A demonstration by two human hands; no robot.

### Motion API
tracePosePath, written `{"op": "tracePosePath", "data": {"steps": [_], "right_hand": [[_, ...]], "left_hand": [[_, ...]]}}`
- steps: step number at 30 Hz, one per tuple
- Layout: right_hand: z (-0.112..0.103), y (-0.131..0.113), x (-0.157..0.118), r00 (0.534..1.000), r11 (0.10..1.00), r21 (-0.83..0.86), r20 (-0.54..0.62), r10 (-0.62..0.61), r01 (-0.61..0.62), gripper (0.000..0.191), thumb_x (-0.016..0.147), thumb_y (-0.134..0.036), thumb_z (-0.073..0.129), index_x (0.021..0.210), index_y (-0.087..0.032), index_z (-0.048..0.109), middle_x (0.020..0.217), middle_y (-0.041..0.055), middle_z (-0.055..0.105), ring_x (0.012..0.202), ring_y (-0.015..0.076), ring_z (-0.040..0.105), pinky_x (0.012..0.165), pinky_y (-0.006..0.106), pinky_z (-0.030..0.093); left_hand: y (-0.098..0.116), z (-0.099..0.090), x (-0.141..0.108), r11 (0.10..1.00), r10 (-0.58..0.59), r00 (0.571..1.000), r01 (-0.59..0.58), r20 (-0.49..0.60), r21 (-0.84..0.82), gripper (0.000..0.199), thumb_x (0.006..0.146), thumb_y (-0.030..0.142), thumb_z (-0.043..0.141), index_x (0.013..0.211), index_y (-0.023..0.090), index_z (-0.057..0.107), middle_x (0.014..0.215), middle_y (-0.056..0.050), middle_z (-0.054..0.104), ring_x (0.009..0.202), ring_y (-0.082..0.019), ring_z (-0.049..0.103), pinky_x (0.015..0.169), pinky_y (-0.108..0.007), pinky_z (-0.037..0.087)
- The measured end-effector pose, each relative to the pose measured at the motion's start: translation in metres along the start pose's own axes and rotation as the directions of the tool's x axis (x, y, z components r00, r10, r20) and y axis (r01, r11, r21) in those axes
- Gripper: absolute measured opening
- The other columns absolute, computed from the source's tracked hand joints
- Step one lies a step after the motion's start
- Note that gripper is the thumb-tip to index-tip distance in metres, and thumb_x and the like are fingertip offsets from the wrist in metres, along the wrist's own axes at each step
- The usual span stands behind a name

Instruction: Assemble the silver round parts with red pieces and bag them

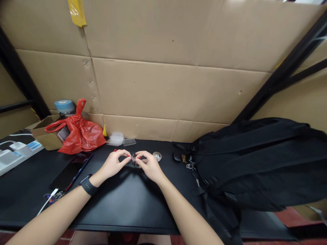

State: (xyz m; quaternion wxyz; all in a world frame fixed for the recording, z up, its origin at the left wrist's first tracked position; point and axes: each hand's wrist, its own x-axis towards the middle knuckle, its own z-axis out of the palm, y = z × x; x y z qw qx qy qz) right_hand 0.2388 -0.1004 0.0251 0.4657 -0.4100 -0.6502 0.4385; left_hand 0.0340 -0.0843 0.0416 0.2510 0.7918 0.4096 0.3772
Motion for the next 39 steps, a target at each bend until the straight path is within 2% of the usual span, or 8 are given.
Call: {"op": "tracePosePath", "data": {"steps": [5, 11, 14, 17, 22, 27, 33, 39], "right_hand": [[0.006, 0.001, -0.001, 0.995, 0.974, 0.203, 0.028, 0.101, -0.104, 0.035, 0.082, -0.051, 0.071, 0.089, -0.019, 0.057, 0.123, 0.0095, 0.062, 0.08, 0.017, 0.073, 0.061, 0.027, 0.06], [0.001, 0.0, 0.0, 0.988, 0.96, 0.236, 0.052, 0.143, -0.152, 0.047, 0.082, -0.046, 0.072, 0.121, -0.025, 0.058, 0.108, 0.0057, 0.067, 0.074, 0.016, 0.073, 0.061, 0.027, 0.059], [-0.002, 0.0, 0.0, 0.988, 0.977, 0.163, 0.085, 0.128, -0.141, 0.047, 0.077, -0.043, 0.077, 0.116, -0.021, 0.064, 0.105, 0.0064, 0.068, 0.077, 0.0168, 0.072, 0.065, 0.029, 0.059], [-0.003, 0.001, 0.0, 0.997, 0.999, 0.019, 0.071, 0.028, -0.029, 0.048, 0.071, -0.034, 0.081, 0.115, -0.022, 0.065, 0.115, 0.0077, 0.064, 0.074, 0.015, 0.07, 0.068, 0.03, 0.059], [-0.01, -0.002, 0.0, 0.989, 0.914, -0.378, 0.035, -0.143, 0.145, 0.037, 0.079, -0.022, 0.07, 0.115, -0.024, 0.066, 0.116, 0.008, 0.062, 0.083, 0.0161, 0.069, 0.07, 0.029, 0.057], [-0.021, -0.004, 0.001, 0.976, 0.824, -0.532, 0.024, -0.214, 0.194, 0.041, 0.076, -0.017, 0.072, 0.115, -0.024, 0.063, 0.113, 0.0067, 0.065, 0.099, 0.0208, 0.065, 0.083, 0.035, 0.055], [-0.026, -0.004, 0.001, 0.978, 0.787, -0.587, 0.035, -0.208, 0.189, 0.043, 0.074, -0.014, 0.072, 0.114, -0.024, 0.063, 0.11, 0.0058, 0.068, 0.096, 0.0203, 0.065, 0.087, 0.035, 0.052], [-0.027, -0.009, 0.0, 0.988, 0.779, -0.609, 0.055, -0.147, 0.149, 0.036, 0.073, -0.014, 0.073, 0.107, -0.023, 0.065, 0.101, 0.0043, 0.069, 0.089, 0.0195, 0.063, 0.081, 0.033, 0.05]], "left_hand": [[0.003, 0.003, 0.0, 1.0, 0.009, 1.0, -0.009, -0.026, -0.016, 0.014, 0.092, 0.031, 0.06, 0.089, 0.021, 0.069, 0.093, -0.002, 0.075, 0.089, -0.018, 0.069, 0.085, -0.03, 0.05], [0.004, 0.007, -0.001, 0.995, 0.044, 0.999, -0.041, -0.027, 0.093, 0.013, 0.091, 0.028, 0.06, 0.086, 0.022, 0.07, 0.09, -0.001, 0.075, 0.09, -0.019, 0.066, 0.088, -0.033, 0.047], [0.003, 0.007, -0.002, 0.991, 0.048, 0.999, -0.047, -0.007, 0.126, 0.014, 0.093, 0.029, 0.058, 0.088, 0.023, 0.07, 0.091, -0.001, 0.075, 0.091, -0.019, 0.065, 0.089, -0.034, 0.046], [0.002, 0.006, -0.002, 0.967, 0.077, 0.996, -0.087, 0.049, 0.24, 0.015, 0.095, 0.032, 0.057, 0.093, 0.024, 0.07, 0.097, -0.001, 0.075, 0.096, -0.02, 0.063, 0.091, -0.036, 0.044], [-0.01, 0.01, 0.005, 0.744, 0.1, 0.991, -0.134, 0.089, 0.654, 0.035, 0.094, 0.034, 0.057, 0.125, 0.02, 0.062, 0.134, -0.011, 0.062, 0.125, -0.031, 0.049, 0.099, -0.046, 0.039], [-0.026, 0.017, 0.014, 0.596, 0.01, 0.999, -0.049, 0.053, 0.801, 0.054, 0.097, 0.042, 0.05, 0.14, 0.01, 0.052, 0.147, -0.019, 0.05, 0.133, -0.035, 0.042, 0.104, -0.048, 0.035], [-0.026, 0.012, 0.013, 0.61, -0.004, 0.989, -0.117, 0.151, 0.783, 0.044, 0.098, 0.044, 0.045, 0.124, 0.014, 0.064, 0.131, -0.017, 0.062, 0.129, -0.035, 0.044, 0.101, -0.048, 0.038], [-0.021, 0.01, 0.011, 0.727, 0.036, 0.961, -0.213, 0.273, 0.653, 0.038, 0.097, 0.044, 0.049, 0.12, 0.018, 0.064, 0.14, -0.015, 0.056, 0.138, -0.034, 0.035, 0.107, -0.052, 0.033]]}}
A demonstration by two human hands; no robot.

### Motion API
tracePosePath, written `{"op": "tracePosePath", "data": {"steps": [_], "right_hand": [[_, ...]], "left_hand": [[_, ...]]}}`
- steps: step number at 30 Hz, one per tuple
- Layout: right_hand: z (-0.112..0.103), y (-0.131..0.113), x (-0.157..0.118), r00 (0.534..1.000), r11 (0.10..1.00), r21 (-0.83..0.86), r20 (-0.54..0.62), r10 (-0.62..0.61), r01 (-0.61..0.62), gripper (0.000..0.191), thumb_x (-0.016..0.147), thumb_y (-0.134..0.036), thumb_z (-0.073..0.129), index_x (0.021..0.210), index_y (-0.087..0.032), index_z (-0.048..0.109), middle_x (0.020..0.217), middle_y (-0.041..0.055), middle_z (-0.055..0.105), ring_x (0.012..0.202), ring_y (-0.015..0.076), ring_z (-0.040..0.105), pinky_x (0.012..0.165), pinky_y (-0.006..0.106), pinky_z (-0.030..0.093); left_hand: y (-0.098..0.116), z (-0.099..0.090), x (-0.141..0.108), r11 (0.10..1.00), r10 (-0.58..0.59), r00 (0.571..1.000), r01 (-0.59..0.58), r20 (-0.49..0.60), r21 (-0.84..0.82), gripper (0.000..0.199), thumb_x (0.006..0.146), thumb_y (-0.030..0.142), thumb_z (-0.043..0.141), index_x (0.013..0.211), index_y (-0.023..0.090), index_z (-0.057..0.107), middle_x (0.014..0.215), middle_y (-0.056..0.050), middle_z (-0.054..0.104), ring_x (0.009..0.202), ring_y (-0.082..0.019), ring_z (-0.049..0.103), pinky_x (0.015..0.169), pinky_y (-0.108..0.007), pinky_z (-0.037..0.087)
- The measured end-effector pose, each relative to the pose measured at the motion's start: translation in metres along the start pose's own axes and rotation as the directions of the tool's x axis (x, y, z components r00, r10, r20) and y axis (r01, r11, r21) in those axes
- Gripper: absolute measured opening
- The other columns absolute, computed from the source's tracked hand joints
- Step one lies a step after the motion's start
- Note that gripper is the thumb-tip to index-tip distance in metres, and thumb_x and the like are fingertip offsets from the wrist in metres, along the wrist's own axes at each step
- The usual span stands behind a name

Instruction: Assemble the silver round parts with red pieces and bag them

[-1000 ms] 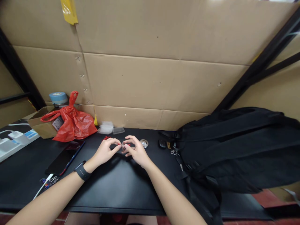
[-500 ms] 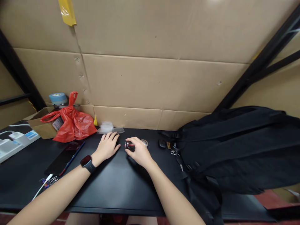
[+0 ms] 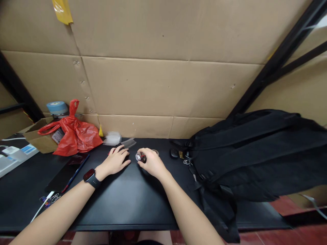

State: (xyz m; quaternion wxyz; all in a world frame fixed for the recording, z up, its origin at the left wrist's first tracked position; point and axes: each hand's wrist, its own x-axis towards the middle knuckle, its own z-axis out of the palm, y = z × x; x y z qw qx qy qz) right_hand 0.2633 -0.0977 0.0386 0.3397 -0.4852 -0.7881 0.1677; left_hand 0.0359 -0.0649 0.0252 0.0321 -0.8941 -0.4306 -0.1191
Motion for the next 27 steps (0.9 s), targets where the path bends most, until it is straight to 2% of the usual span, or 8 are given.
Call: {"op": "tracePosePath", "data": {"steps": [4, 8, 11, 15, 20, 24, 27], "right_hand": [[-0.001, 0.0, 0.0, 1.0, 1.0, 0.007, 0.006, 0.005, -0.005, 0.035, 0.073, -0.014, 0.072, 0.106, -0.023, 0.065, 0.1, 0.0042, 0.068, 0.089, 0.0192, 0.063, 0.08, 0.032, 0.05], [-0.002, 0.0, 0.0, 1.0, 1.0, 0.022, 0.02, 0.003, -0.004, 0.033, 0.073, -0.014, 0.072, 0.104, -0.023, 0.066, 0.099, 0.004, 0.068, 0.088, 0.0187, 0.063, 0.079, 0.031, 0.049], [-0.003, -0.002, 0.0, 0.999, 1.0, 0.015, 0.045, -0.006, 0.006, 0.032, 0.073, -0.013, 0.073, 0.103, -0.022, 0.066, 0.1, 0.0045, 0.069, 0.088, 0.0187, 0.062, 0.081, 0.032, 0.048], [-0.004, -0.002, -0.001, 0.995, 1.0, -0.007, 0.103, -0.016, 0.017, 0.03, 0.073, -0.013, 0.074, 0.102, -0.02, 0.067, 0.098, 0.005, 0.07, 0.086, 0.0187, 0.063, 0.081, 0.031, 0.048], [-0.004, 0.0, -0.003, 0.981, 0.999, 0.047, 0.195, 0.012, -0.021, 0.026, 0.074, -0.015, 0.073, 0.1, -0.02, 0.067, 0.091, 0.0038, 0.071, 0.078, 0.0168, 0.065, 0.072, 0.027, 0.049], [-0.007, 0.001, -0.003, 0.974, 0.999, 0.015, 0.223, 0.025, -0.029, 0.023, 0.075, -0.017, 0.072, 0.097, -0.019, 0.067, 0.084, 0.0029, 0.071, 0.074, 0.0166, 0.065, 0.067, 0.025, 0.048], [-0.008, 0.003, -0.004, 0.975, 0.999, -0.013, 0.218, 0.049, -0.047, 0.022, 0.075, -0.02, 0.073, 0.096, -0.019, 0.067, 0.078, 0.0017, 0.07, 0.07, 0.0162, 0.064, 0.065, 0.025, 0.047]], "left_hand": [[0.002, 0.002, 0.002, 0.997, -0.015, 1.0, 0.014, -0.009, -0.082, 0.044, 0.096, 0.041, 0.049, 0.133, 0.017, 0.056, 0.135, -0.017, 0.057, 0.135, -0.035, 0.038, 0.107, -0.053, 0.033], [0.005, 0.002, 0.002, 0.994, -0.046, 0.999, 0.045, -0.007, -0.102, 0.041, 0.096, 0.04, 0.051, 0.129, 0.018, 0.059, 0.125, -0.017, 0.059, 0.127, -0.034, 0.045, 0.105, -0.052, 0.035], [0.005, 0.002, -0.001, 0.99, -0.017, 1.0, 0.02, 0.025, -0.139, 0.037, 0.095, 0.041, 0.052, 0.124, 0.02, 0.061, 0.138, -0.016, 0.053, 0.137, -0.035, 0.038, 0.108, -0.055, 0.034], [0.005, 0.003, -0.005, 0.979, 0.074, 0.988, -0.046, 0.133, -0.2, 0.035, 0.095, 0.042, 0.051, 0.123, 0.02, 0.057, 0.158, -0.016, 0.036, 0.148, -0.035, 0.025, 0.108, -0.058, 0.034], [0.013, 0.0, -0.006, 0.966, 0.153, 0.978, -0.118, 0.139, -0.232, 0.026, 0.097, 0.032, 0.049, 0.119, 0.02, 0.056, 0.151, -0.018, 0.045, 0.14, -0.031, 0.042, 0.104, -0.049, 0.041], [0.016, -0.004, -0.009, 0.962, 0.155, 0.979, -0.119, 0.131, -0.247, 0.018, 0.094, 0.029, 0.053, 0.11, 0.02, 0.058, 0.157, -0.018, 0.036, 0.124, -0.032, 0.057, 0.096, -0.047, 0.047], [0.015, -0.004, -0.011, 0.95, 0.175, 0.978, -0.138, 0.112, -0.28, 0.02, 0.094, 0.027, 0.054, 0.113, 0.022, 0.058, 0.153, -0.016, 0.044, 0.127, -0.031, 0.054, 0.1, -0.047, 0.045]]}}
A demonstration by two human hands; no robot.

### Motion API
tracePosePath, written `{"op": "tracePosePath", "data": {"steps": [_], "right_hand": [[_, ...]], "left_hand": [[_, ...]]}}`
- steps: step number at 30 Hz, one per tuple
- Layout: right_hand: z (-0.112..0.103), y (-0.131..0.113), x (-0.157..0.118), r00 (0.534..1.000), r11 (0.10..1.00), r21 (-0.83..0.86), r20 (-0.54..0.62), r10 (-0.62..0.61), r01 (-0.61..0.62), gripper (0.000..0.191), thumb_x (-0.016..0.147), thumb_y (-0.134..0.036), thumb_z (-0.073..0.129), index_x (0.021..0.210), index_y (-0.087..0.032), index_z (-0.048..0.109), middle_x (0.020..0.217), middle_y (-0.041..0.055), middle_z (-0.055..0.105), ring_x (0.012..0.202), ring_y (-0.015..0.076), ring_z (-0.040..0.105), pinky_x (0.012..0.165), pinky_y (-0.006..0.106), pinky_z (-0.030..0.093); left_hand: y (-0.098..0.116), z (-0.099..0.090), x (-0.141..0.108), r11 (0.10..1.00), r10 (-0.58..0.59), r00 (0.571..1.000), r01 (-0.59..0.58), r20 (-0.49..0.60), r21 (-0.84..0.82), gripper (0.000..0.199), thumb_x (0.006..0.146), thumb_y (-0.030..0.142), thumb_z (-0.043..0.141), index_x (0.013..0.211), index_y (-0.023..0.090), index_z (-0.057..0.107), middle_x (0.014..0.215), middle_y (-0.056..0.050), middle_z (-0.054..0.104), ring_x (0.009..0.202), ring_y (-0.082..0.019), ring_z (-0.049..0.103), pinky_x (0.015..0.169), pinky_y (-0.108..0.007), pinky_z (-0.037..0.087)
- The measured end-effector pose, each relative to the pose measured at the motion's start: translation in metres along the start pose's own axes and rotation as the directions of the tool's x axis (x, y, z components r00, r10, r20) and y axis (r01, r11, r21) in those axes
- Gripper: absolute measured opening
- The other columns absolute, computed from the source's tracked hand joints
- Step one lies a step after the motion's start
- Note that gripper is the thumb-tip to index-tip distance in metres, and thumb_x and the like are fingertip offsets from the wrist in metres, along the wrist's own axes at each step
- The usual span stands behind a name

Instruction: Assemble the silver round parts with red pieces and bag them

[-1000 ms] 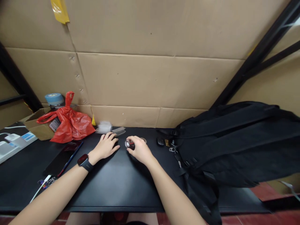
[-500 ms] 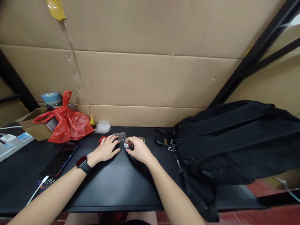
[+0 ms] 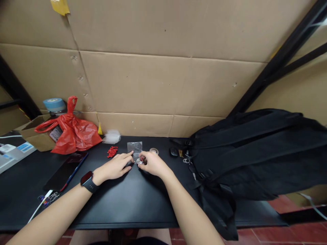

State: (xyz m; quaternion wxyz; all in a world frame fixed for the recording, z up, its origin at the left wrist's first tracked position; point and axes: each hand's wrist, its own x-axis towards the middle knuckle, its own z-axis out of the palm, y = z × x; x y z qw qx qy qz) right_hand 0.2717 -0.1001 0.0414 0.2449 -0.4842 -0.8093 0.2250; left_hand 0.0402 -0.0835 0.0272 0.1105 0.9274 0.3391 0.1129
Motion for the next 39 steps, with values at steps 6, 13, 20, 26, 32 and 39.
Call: {"op": "tracePosePath", "data": {"steps": [6, 13, 20, 26, 32, 39], "right_hand": [[0.002, 0.003, 0.0, 1.0, 1.0, -0.023, -0.017, 0.02, -0.021, 0.018, 0.075, -0.022, 0.075, 0.092, -0.019, 0.068, 0.08, 0.0032, 0.071, 0.072, 0.0167, 0.065, 0.067, 0.026, 0.047], [0.001, 0.001, 0.001, 1.0, 0.998, -0.062, -0.009, 0.026, -0.026, 0.019, 0.076, -0.023, 0.076, 0.093, -0.019, 0.068, 0.077, 0.0031, 0.07, 0.071, 0.0175, 0.064, 0.067, 0.027, 0.046], [0.001, 0.001, 0.0, 1.0, 0.998, -0.056, -0.011, 0.025, -0.026, 0.018, 0.075, -0.022, 0.077, 0.09, -0.019, 0.068, 0.075, 0.0013, 0.068, 0.069, 0.0163, 0.063, 0.065, 0.026, 0.045], [0.003, 0.003, 0.003, 0.999, 0.994, -0.104, -0.041, -0.017, 0.013, 0.023, 0.071, -0.024, 0.083, 0.086, -0.019, 0.066, 0.079, 0.0022, 0.065, 0.073, 0.0167, 0.059, 0.067, 0.026, 0.043], [0.008, 0.01, 0.007, 0.999, 0.999, -0.031, -0.015, -0.037, 0.037, 0.027, 0.072, -0.018, 0.083, 0.093, -0.019, 0.066, 0.082, 0.0007, 0.063, 0.069, 0.014, 0.056, 0.066, 0.025, 0.043], [0.008, 0.003, 0.005, 0.994, 0.98, -0.193, -0.11, 0.019, -0.04, 0.034, 0.072, -0.018, 0.084, 0.1, -0.025, 0.067, 0.092, 0.0006, 0.066, 0.082, 0.0174, 0.061, 0.07, 0.026, 0.042]], "left_hand": [[-0.002, 0.002, -0.003, 0.999, -0.036, 0.999, 0.036, -0.035, 0.007, 0.039, 0.094, 0.032, 0.054, 0.133, 0.03, 0.056, 0.151, -0.011, 0.047, 0.142, -0.036, 0.036, 0.111, -0.059, 0.033], [0.0, -0.004, -0.003, 0.998, -0.061, 0.998, 0.06, 0.022, 0.019, 0.034, 0.093, 0.032, 0.058, 0.127, 0.031, 0.062, 0.161, -0.01, 0.03, 0.15, -0.04, 0.018, 0.113, -0.068, 0.024], [-0.006, -0.007, -0.007, 1.0, -0.016, 0.999, 0.016, 0.049, -0.002, 0.042, 0.091, 0.037, 0.061, 0.133, 0.041, 0.058, 0.158, -0.005, 0.038, 0.148, -0.04, 0.023, 0.112, -0.068, 0.025], [-0.008, -0.011, -0.012, 0.999, 0.015, 0.997, -0.011, 0.08, -0.05, 0.045, 0.087, 0.033, 0.066, 0.131, 0.04, 0.059, 0.158, -0.005, 0.039, 0.147, -0.039, 0.026, 0.112, -0.065, 0.028], [-0.006, -0.012, -0.012, 0.997, 0.06, 0.991, -0.054, 0.116, -0.053, 0.047, 0.087, 0.03, 0.066, 0.132, 0.043, 0.06, 0.159, -0.004, 0.038, 0.147, -0.037, 0.026, 0.113, -0.063, 0.026], [-0.005, -0.013, -0.011, 0.996, 0.064, 0.991, -0.056, 0.119, -0.07, 0.05, 0.086, 0.031, 0.068, 0.132, 0.045, 0.06, 0.159, -0.003, 0.037, 0.147, -0.038, 0.024, 0.113, -0.063, 0.027]]}}
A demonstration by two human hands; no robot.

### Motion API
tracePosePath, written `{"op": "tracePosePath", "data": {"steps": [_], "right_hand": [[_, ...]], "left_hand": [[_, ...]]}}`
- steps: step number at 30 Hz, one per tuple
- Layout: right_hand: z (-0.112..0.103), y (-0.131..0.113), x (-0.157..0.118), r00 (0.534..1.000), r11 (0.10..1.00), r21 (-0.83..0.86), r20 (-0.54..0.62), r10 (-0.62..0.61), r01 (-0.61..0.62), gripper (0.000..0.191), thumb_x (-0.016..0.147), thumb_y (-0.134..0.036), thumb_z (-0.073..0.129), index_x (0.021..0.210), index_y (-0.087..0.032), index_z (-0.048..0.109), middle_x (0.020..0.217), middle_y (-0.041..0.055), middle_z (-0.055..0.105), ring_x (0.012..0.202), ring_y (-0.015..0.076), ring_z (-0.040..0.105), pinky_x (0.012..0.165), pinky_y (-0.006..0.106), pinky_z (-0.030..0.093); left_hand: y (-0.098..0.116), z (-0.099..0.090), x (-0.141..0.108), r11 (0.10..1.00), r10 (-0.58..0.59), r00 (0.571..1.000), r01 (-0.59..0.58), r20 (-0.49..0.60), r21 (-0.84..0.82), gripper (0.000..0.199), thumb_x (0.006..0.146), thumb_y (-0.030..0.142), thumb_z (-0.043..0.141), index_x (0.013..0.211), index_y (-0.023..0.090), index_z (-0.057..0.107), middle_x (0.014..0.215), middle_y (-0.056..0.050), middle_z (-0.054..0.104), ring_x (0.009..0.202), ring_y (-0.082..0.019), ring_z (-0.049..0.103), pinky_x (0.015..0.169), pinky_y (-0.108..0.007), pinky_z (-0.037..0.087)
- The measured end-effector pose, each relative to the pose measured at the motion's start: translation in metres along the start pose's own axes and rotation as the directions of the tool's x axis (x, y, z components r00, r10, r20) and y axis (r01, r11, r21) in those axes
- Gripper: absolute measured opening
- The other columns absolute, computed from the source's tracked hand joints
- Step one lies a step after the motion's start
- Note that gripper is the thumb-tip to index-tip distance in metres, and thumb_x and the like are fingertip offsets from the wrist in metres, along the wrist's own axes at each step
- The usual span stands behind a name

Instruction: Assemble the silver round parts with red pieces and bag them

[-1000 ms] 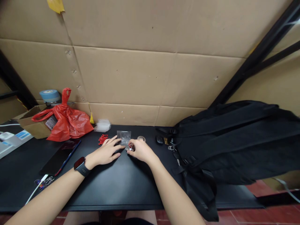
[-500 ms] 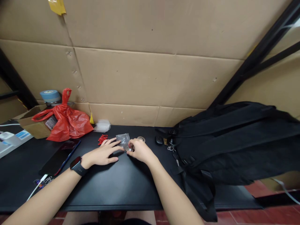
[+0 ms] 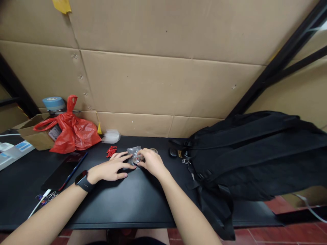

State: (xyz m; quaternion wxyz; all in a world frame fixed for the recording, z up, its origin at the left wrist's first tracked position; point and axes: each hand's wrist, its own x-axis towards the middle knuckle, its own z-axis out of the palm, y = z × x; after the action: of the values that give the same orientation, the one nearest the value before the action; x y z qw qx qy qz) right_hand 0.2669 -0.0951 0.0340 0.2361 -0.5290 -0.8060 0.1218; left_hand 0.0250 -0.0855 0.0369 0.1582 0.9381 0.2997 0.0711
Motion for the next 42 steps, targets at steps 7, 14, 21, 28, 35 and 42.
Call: {"op": "tracePosePath", "data": {"steps": [7, 14, 21, 28, 35, 42], "right_hand": [[0.018, -0.004, 0.01, 0.992, 0.976, -0.207, -0.114, 0.046, -0.069, 0.016, 0.082, -0.025, 0.075, 0.095, -0.025, 0.066, 0.095, 0.0018, 0.066, 0.089, 0.0195, 0.059, 0.076, 0.029, 0.041], [0.02, 0.002, 0.015, 0.992, 0.975, -0.2, -0.096, 0.078, -0.096, 0.008, 0.085, -0.015, 0.063, 0.087, -0.023, 0.064, 0.093, 0.0026, 0.065, 0.088, 0.0194, 0.058, 0.078, 0.03, 0.041], [-0.001, 0.011, 0.001, 0.996, 0.994, -0.1, 0.08, -0.037, 0.045, 0.034, 0.082, -0.044, 0.074, 0.11, -0.025, 0.07, 0.126, 0.0086, 0.06, 0.117, 0.0281, 0.049, 0.097, 0.046, 0.038], [-0.011, 0.0, -0.003, 0.985, 0.994, -0.096, 0.17, -0.034, 0.051, 0.031, 0.089, -0.052, 0.063, 0.111, -0.032, 0.073, 0.14, 0.0075, 0.055, 0.125, 0.0317, 0.042, 0.099, 0.053, 0.034], [-0.005, 0.007, -0.002, 0.987, 0.986, -0.159, 0.157, -0.016, 0.042, 0.043, 0.089, -0.007, 0.05, 0.114, -0.033, 0.072, 0.145, 0.0065, 0.05, 0.13, 0.0287, 0.038, 0.102, 0.053, 0.031], [-0.002, 0.004, -0.001, 0.989, 0.988, -0.152, 0.144, -0.011, 0.034, 0.03, 0.086, -0.017, 0.066, 0.109, -0.034, 0.074, 0.143, 0.0061, 0.051, 0.132, 0.0303, 0.037, 0.102, 0.052, 0.031]], "left_hand": [[0.003, -0.001, 0.0, 1.0, 0.013, 0.999, -0.013, 0.03, 0.01, 0.049, 0.086, 0.03, 0.066, 0.133, 0.045, 0.059, 0.161, 0.0, 0.033, 0.149, -0.039, 0.021, 0.114, -0.063, 0.023], [0.005, 0.001, 0.001, 0.999, -0.011, 1.0, 0.011, -0.007, 0.044, 0.04, 0.091, 0.027, 0.059, 0.127, 0.043, 0.063, 0.16, 0.001, 0.034, 0.148, -0.039, 0.023, 0.114, -0.061, 0.025], [0.004, 0.0, 0.0, 0.999, -0.043, 0.993, 0.046, -0.111, 0.024, 0.059, 0.091, 0.045, 0.061, 0.145, 0.03, 0.043, 0.147, -0.007, 0.05, 0.138, -0.035, 0.036, 0.112, -0.054, 0.032], [0.002, 0.01, 0.004, 0.988, -0.078, 0.981, 0.099, -0.176, 0.115, 0.054, 0.092, 0.055, 0.055, 0.14, 0.029, 0.052, 0.138, -0.009, 0.054, 0.138, -0.036, 0.034, 0.111, -0.055, 0.032], [0.005, 0.006, 0.002, 0.983, -0.108, 0.978, 0.132, -0.18, 0.128, 0.057, 0.082, 0.06, 0.064, 0.131, 0.031, 0.06, 0.137, -0.008, 0.055, 0.141, -0.039, 0.031, 0.112, -0.058, 0.029], [0.007, 0.002, 0.0, 0.972, -0.133, 0.97, 0.168, -0.203, 0.166, 0.051, 0.077, 0.055, 0.071, 0.118, 0.025, 0.067, 0.137, -0.009, 0.058, 0.142, -0.041, 0.029, 0.112, -0.059, 0.028]]}}
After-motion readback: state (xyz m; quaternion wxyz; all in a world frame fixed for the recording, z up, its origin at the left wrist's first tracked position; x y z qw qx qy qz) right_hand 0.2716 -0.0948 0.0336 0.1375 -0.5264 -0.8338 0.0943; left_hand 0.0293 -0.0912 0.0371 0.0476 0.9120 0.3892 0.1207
